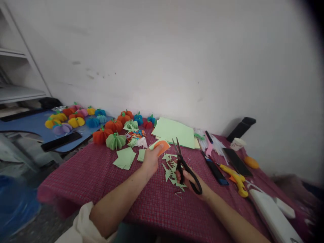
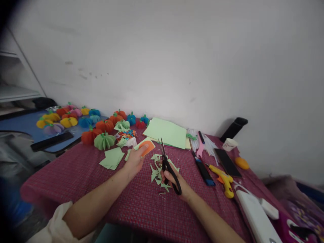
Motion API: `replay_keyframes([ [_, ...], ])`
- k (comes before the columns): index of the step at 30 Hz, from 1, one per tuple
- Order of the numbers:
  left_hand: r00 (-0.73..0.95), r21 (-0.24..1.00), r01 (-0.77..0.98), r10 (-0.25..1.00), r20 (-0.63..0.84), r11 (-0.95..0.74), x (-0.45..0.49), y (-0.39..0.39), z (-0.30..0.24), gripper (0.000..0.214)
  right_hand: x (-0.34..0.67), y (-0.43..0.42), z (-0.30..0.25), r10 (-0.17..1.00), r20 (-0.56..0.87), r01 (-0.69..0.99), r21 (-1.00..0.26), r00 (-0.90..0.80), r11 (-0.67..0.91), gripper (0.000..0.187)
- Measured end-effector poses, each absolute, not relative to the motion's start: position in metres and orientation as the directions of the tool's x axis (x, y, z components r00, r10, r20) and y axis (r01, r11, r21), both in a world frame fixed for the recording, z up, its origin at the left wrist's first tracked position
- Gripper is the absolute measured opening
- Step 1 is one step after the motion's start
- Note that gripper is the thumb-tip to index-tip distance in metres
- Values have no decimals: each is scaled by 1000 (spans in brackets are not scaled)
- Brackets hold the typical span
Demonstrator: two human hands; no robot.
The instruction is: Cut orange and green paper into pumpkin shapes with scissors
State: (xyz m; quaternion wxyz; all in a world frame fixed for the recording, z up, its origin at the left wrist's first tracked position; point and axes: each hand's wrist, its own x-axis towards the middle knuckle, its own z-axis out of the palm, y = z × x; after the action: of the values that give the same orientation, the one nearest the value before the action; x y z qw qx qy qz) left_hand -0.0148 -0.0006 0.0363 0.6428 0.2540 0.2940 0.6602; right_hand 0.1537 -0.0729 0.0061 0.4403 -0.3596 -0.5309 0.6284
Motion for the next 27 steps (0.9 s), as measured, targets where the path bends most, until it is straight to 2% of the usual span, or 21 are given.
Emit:
replay_keyframes([
  [8,24,716,-698,1000,13,8,-11,-9,31,23,140,-75,1,909,56,-230,-972,-413,-44,40],
  [16,65,733,-680,998,21,29,-7,-13,26,23,140,-76,4,911,66,-152,-988,-407,3,44],
  [27,61,742,-668,998,-15,52,-6,-18,34,21,143,-76,0,917,57,-129,-992,-395,6,40],
])
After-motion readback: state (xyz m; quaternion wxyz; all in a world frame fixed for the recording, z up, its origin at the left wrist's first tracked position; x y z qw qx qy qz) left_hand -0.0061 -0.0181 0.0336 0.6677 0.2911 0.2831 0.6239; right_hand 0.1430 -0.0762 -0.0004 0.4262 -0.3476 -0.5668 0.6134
